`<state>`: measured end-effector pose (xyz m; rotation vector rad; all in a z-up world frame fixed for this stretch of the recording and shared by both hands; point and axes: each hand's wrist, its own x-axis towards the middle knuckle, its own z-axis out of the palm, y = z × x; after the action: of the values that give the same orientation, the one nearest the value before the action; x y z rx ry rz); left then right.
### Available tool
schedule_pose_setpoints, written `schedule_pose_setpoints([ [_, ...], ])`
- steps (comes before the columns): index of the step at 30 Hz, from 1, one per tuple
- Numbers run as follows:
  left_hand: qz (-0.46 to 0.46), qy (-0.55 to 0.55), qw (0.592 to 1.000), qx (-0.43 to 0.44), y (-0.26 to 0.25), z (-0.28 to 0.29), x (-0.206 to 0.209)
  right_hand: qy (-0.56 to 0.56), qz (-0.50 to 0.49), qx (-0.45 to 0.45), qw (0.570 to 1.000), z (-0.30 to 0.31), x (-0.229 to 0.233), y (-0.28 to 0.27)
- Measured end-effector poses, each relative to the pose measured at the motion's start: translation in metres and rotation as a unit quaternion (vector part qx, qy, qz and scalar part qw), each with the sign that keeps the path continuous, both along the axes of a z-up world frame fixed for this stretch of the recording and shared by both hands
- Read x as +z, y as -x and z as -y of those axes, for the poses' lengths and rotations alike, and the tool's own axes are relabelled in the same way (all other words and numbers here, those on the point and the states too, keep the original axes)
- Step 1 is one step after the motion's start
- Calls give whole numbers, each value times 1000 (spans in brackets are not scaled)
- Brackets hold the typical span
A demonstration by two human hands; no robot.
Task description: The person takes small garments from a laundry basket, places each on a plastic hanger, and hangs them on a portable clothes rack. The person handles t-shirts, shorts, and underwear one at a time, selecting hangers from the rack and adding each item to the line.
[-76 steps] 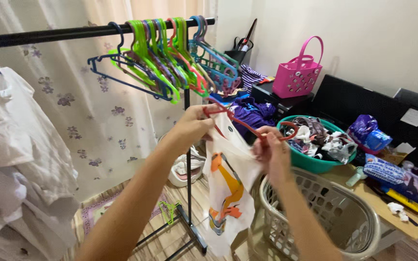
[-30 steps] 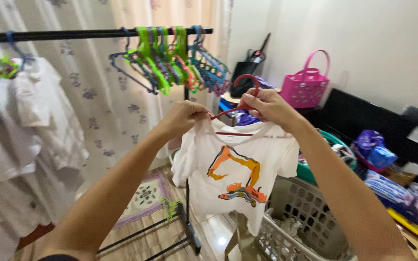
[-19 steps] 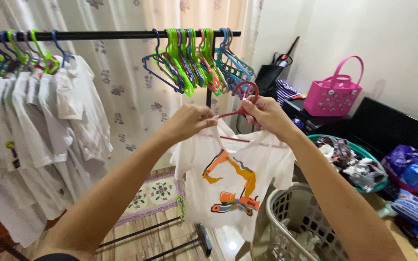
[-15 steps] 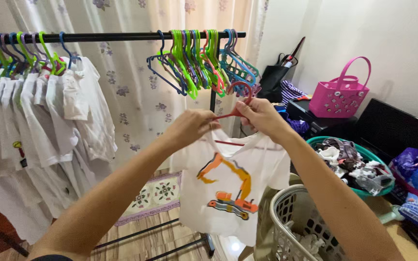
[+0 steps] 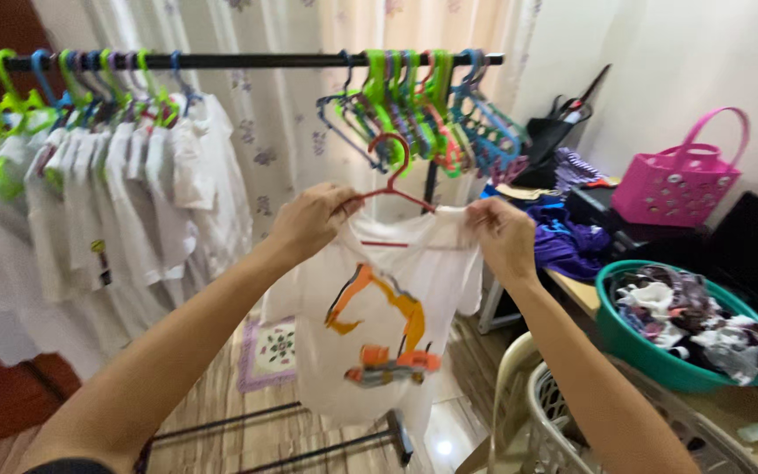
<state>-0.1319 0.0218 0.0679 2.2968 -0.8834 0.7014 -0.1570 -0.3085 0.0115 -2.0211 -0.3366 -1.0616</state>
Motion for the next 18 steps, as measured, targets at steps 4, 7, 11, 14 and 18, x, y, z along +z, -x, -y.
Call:
schedule_pose_setpoints([
  [4, 18, 44, 999, -24, -27, -28, -18, -77, -28, 20, 996, -27, 5, 2],
  [7, 0, 48, 999, -24, -32, -44, -28, 14, 0, 63, 998, -37, 14, -3],
  [11, -28, 58, 998, -22, -40, -56, -32, 148, -90, 11, 985, -55, 20, -19],
  [14, -20, 60, 997, -42, -54, -68, -31, 156, -51, 24, 986, -69, 21, -33],
  [18, -34, 66, 996, -45, -70, -84, -35, 135, -66, 73, 986, -85, 20, -54],
])
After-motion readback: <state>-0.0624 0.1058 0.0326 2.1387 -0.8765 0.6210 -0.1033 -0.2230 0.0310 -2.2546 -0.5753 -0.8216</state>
